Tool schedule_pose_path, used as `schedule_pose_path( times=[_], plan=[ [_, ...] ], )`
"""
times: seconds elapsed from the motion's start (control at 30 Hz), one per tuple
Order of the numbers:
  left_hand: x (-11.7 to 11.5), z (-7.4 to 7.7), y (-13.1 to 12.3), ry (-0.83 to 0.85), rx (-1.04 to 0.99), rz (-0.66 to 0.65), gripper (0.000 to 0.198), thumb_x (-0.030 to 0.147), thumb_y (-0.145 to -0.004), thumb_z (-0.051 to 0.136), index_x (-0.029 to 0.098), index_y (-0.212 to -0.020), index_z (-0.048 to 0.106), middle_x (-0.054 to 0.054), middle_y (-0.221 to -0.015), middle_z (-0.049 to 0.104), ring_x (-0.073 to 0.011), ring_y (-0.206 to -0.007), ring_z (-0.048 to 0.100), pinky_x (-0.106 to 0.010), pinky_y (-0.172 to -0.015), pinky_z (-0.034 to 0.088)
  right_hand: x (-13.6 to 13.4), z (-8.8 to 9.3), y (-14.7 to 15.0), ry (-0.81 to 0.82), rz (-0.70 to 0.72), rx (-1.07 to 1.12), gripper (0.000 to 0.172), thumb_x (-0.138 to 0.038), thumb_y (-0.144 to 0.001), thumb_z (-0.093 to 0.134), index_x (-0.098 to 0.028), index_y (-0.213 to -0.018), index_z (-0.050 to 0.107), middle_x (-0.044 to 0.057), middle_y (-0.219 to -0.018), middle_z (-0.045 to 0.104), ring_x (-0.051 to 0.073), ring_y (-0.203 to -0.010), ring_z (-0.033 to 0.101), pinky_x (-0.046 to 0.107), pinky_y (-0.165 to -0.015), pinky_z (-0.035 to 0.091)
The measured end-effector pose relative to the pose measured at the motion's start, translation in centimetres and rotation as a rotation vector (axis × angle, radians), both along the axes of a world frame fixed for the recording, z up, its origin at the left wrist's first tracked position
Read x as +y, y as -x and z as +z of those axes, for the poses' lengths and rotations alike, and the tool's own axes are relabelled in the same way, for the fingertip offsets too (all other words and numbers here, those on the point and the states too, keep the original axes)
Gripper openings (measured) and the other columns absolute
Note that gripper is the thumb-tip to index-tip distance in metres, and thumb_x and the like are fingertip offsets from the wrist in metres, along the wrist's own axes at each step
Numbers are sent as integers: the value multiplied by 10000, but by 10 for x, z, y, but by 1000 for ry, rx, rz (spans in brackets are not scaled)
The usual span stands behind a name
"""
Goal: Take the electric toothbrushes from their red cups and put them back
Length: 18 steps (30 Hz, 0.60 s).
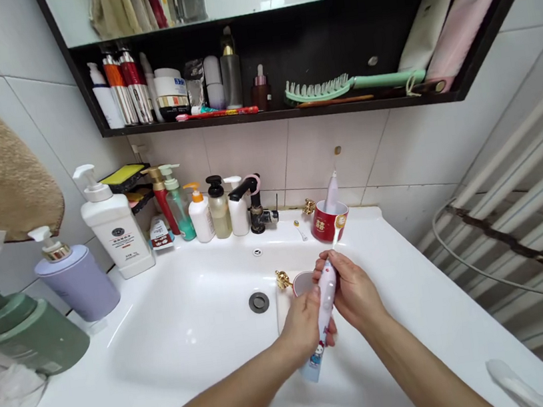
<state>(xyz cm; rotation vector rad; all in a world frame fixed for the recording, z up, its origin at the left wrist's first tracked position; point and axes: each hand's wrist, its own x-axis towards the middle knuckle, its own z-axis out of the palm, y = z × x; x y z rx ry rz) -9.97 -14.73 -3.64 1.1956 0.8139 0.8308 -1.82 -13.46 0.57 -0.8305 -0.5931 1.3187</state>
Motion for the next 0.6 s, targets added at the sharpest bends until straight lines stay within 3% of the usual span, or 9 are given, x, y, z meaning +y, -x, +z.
schedule_pose_path(
  times=[0.2, 0.5, 0.6],
  plan=[
    [2, 3, 1, 192, -88, -39, 503, 592, -627, 221, 130, -660, 416, 20, -428, 435, -68, -303, 388, -200, -342, 289, 2, -2, -7, 4, 69, -73, 180, -320, -622, 508, -158, -700, 510, -15, -535, 520, 103, -498, 502, 218, -456, 398],
    [0, 8, 3, 373, -201, -175, 535, 630, -600, 206, 136, -650, 408, 36, -403, 407, -53, -279, 348, -188, -330, 251, 2, 2, -14, -17, 112, -50, 124, -286, -616, 524, -173, -664, 511, -26, -545, 532, 95, -522, 516, 218, -509, 407],
    [0, 9, 3, 284, -142, -147, 526, 625, -604, 205, 139, -640, 403, 35, -409, 408, -53, -288, 356, -189, -334, 257, 2, 3, -14, -11, 76, -76, 127, -286, -613, 526, -170, -663, 514, -21, -551, 545, 95, -527, 522, 220, -532, 412]
  ],
)
